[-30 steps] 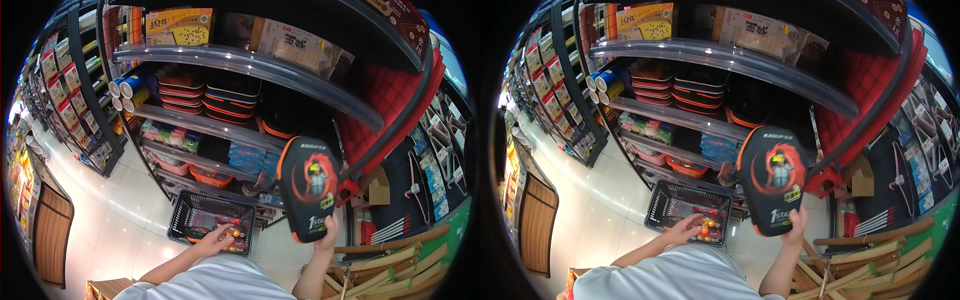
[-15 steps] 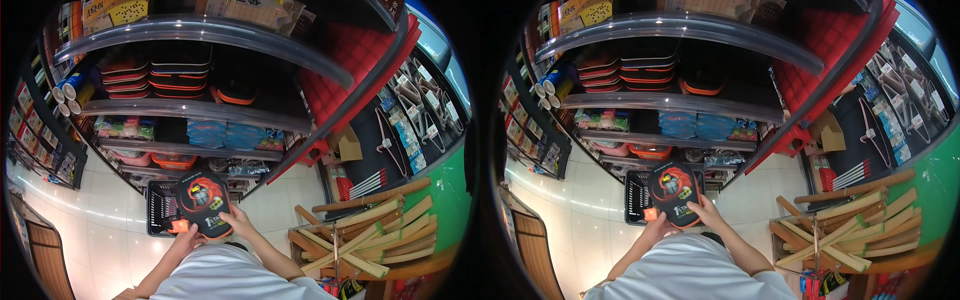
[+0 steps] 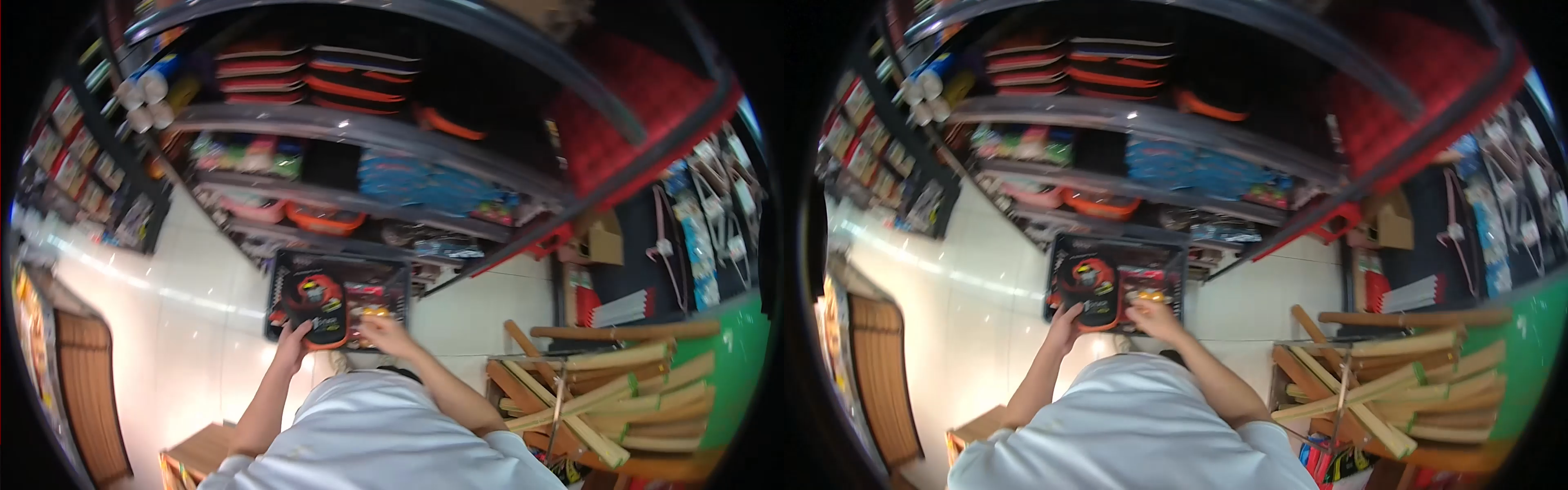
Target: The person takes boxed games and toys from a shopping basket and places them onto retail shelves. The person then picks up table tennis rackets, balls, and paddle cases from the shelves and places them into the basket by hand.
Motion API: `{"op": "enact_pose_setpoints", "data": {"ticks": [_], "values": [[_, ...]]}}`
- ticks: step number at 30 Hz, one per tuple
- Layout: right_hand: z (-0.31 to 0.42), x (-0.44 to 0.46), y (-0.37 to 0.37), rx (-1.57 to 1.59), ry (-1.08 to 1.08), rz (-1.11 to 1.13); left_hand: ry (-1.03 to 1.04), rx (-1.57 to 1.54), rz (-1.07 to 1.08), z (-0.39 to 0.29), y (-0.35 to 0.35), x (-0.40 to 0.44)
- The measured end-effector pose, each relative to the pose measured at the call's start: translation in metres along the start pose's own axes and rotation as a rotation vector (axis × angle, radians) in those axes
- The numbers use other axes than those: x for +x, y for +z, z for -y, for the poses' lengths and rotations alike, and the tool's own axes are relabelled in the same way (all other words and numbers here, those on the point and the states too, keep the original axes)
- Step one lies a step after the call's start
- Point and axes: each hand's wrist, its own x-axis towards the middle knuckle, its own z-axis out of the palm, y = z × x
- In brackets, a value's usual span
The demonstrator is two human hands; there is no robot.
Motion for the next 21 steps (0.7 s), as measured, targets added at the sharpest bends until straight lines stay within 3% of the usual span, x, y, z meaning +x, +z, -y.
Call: {"op": "enact_pose_setpoints", "data": {"ticks": [2,8,21], "values": [[-0.007,-0.016,-0.018,0.177,0.153,0.042,-0.007,0.142,-0.057,0.003,-0.028,0.018],[-0.072,-0.063,-0.048,0.083,0.384,-0.122,-0.102,0.493,-0.216,-0.014,-0.055,0.052],[-0.15,-0.134,-0.057,-0.011,0.541,-0.182,-0.38,0.527,-0.261,0.023,-0.086,0.145]]}}
